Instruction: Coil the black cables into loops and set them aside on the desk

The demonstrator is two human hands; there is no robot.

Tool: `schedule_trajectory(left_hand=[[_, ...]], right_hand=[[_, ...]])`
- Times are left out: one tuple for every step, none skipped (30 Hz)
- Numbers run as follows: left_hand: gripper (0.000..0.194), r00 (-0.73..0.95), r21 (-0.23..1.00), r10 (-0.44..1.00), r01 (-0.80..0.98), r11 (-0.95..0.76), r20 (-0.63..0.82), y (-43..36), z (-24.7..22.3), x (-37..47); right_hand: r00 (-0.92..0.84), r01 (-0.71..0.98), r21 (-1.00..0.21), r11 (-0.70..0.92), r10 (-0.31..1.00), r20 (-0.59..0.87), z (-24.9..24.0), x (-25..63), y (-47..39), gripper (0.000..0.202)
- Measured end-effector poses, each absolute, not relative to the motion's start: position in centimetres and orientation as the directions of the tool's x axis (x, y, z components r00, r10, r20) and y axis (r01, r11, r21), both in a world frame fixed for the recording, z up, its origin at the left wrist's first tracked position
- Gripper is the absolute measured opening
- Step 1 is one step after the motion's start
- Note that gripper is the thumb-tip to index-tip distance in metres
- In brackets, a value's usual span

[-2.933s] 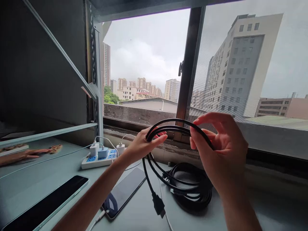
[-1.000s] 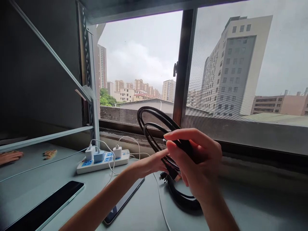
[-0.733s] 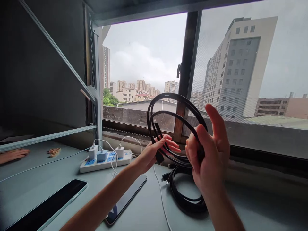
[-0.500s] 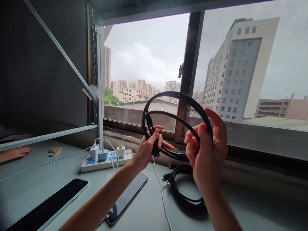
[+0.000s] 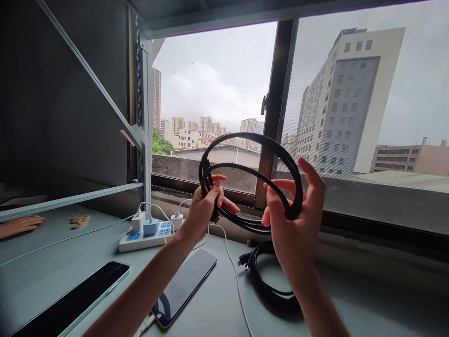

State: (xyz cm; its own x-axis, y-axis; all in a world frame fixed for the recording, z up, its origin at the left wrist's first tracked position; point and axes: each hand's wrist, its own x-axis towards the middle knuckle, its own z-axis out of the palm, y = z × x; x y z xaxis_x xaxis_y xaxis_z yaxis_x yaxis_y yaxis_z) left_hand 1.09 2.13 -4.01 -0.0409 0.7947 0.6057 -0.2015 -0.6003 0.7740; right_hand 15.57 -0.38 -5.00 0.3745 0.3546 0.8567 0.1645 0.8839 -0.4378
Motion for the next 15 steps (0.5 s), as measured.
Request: schedule_trajectory(left_hand=[[0.016, -0.018, 0.783, 0.805, -0.222, -0.582, 0.593, 2.0, -4.1, 1.3], [0.015, 0.011, 0.797, 0.818, -0.234, -0.557, 0.575, 2.0, -4.2, 1.5], [0.015, 0.040, 0.812, 0.830, -0.235, -0.533, 0.556, 1.9, -4.2, 1.6], [0.015, 0.062, 0.825, 0.837, -0.224, -0.519, 0.543, 2.0, -4.2, 1.6], [0.015, 0.072, 0.832, 0.840, -0.202, -0.516, 0.538, 2.0, -4.2, 1.7], [0.015, 0.071, 0.834, 0.838, -0.174, -0.524, 0.541, 2.1, -4.2, 1.6], [0.014, 0.059, 0.831, 0.833, -0.143, -0.538, 0.549, 2.3, -4.2, 1.6], [0.014, 0.041, 0.825, 0.827, -0.116, -0.553, 0.560, 2.4, -4.2, 1.5], [0.014, 0.025, 0.821, 0.823, -0.094, -0.563, 0.567, 2.5, -4.1, 1.3], [0.014, 0.017, 0.821, 0.823, -0.079, -0.565, 0.568, 2.7, -4.1, 1.2], [0.014, 0.018, 0.825, 0.827, -0.070, -0.560, 0.563, 2.7, -4.0, 1.0], [0.013, 0.024, 0.833, 0.834, -0.063, -0.550, 0.552, 2.8, -3.9, 0.9], [0.013, 0.033, 0.842, 0.841, -0.054, -0.537, 0.539, 2.8, -3.8, 0.8], [0.013, 0.043, 0.849, 0.848, -0.043, -0.526, 0.527, 2.8, -3.8, 0.7], [0.012, 0.052, 0.854, 0.853, -0.028, -0.519, 0.520, 2.8, -3.7, 0.7]], right_hand=[[0.404, 0.233, -0.409, 0.882, 0.295, 0.866, -4.9, 15.9, -0.3, 0.057], [0.422, 0.310, -0.381, 0.871, 0.233, 0.876, -4.9, 16.1, -0.3, 0.060], [0.428, 0.387, -0.357, 0.850, 0.177, 0.886, -4.8, 16.4, -0.3, 0.062], [0.420, 0.454, -0.340, 0.824, 0.138, 0.897, -4.8, 16.7, -0.3, 0.062], [0.405, 0.507, -0.328, 0.797, 0.117, 0.907, -4.8, 16.9, -0.3, 0.062], [0.382, 0.544, -0.321, 0.775, 0.112, 0.917, -4.8, 17.2, -0.2, 0.061], [0.353, 0.569, -0.313, 0.760, 0.118, 0.928, -4.8, 17.3, -0.1, 0.061], [0.315, 0.585, -0.301, 0.753, 0.131, 0.940, -4.8, 17.5, 0.0, 0.060], [0.274, 0.594, -0.284, 0.753, 0.143, 0.951, -4.8, 17.6, 0.1, 0.060], [0.233, 0.599, -0.266, 0.755, 0.154, 0.960, -4.8, 17.6, 0.3, 0.059], [0.199, 0.602, -0.250, 0.758, 0.162, 0.967, -4.8, 17.6, 0.4, 0.059], [0.172, 0.601, -0.240, 0.763, 0.169, 0.970, -4.8, 17.7, 0.5, 0.058], [0.159, 0.595, -0.237, 0.768, 0.177, 0.971, -4.8, 17.7, 0.6, 0.056], [0.157, 0.587, -0.242, 0.773, 0.184, 0.970, -4.7, 17.7, 0.7, 0.054], [0.165, 0.576, -0.251, 0.778, 0.191, 0.968, -4.7, 17.8, 0.8, 0.052]])
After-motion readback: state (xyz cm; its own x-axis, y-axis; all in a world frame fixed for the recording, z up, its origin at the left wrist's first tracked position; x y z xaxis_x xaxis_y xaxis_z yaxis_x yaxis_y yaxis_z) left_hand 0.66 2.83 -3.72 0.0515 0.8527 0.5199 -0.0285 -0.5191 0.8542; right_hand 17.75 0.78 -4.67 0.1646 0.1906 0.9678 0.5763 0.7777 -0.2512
